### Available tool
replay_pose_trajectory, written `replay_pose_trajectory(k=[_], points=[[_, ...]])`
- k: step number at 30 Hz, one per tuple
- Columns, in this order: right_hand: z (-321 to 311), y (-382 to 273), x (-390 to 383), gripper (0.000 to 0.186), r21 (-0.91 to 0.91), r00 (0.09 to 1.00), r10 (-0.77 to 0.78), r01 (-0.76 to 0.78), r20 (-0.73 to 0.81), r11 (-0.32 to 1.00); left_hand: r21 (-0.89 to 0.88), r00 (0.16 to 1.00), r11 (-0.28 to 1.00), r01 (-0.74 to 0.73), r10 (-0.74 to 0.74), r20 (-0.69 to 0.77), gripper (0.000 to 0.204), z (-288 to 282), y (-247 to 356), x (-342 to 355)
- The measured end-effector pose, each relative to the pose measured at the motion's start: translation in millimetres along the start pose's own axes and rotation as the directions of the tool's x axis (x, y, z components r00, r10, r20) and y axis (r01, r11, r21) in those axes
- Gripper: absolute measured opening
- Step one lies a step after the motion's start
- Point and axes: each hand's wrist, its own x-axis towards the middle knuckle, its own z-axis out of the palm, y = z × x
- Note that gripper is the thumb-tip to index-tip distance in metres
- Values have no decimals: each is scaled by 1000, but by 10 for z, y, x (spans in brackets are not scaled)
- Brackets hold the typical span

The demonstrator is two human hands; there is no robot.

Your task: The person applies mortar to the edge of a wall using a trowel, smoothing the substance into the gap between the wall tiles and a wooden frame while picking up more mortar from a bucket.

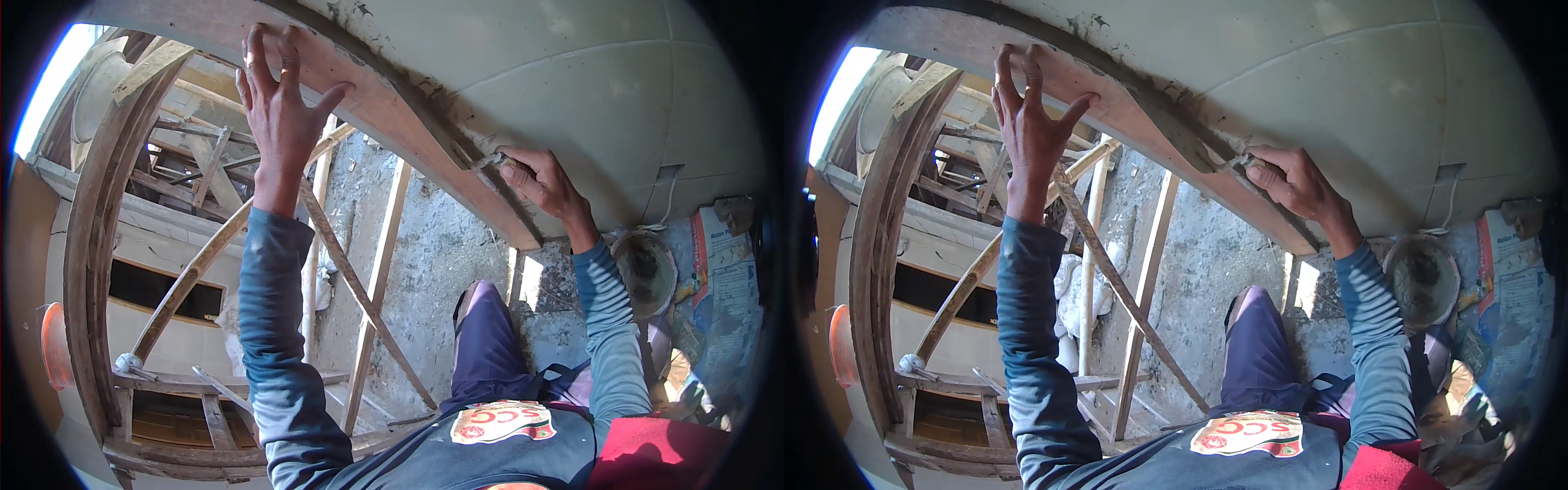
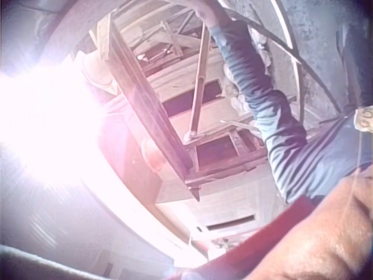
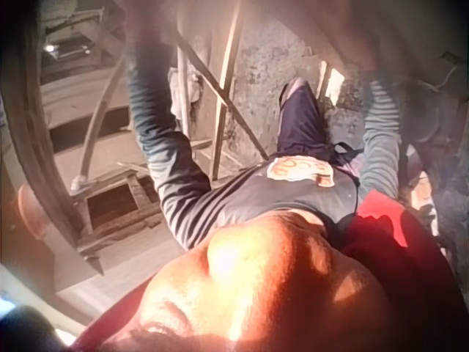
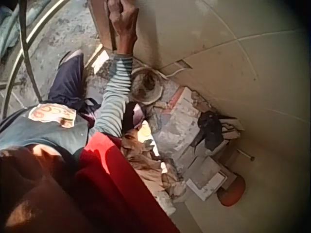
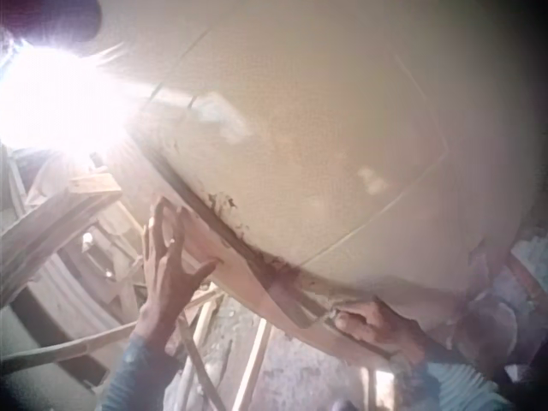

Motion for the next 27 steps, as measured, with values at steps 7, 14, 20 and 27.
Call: replay_pose_trajectory(k=[7,14,20,27], points=[[-263,192,-62,53,57,990,136,-137,24,989,-9,1000,1000,-24,24,6,102,19,-6,10],[-132,241,-160,50,110,984,116,-132,138,985,-6,1000,1000,-2,2,-1,101,40,-38,-32],[-231,566,-453,54,215,972,226,-234,62,948,-18,1000,1000,-2,2,6,100,9,-10,-30],[-160,772,-392,60,184,963,261,-268,63,946,-22,1000,1000,-4,4,16,102,91,-30,6]])
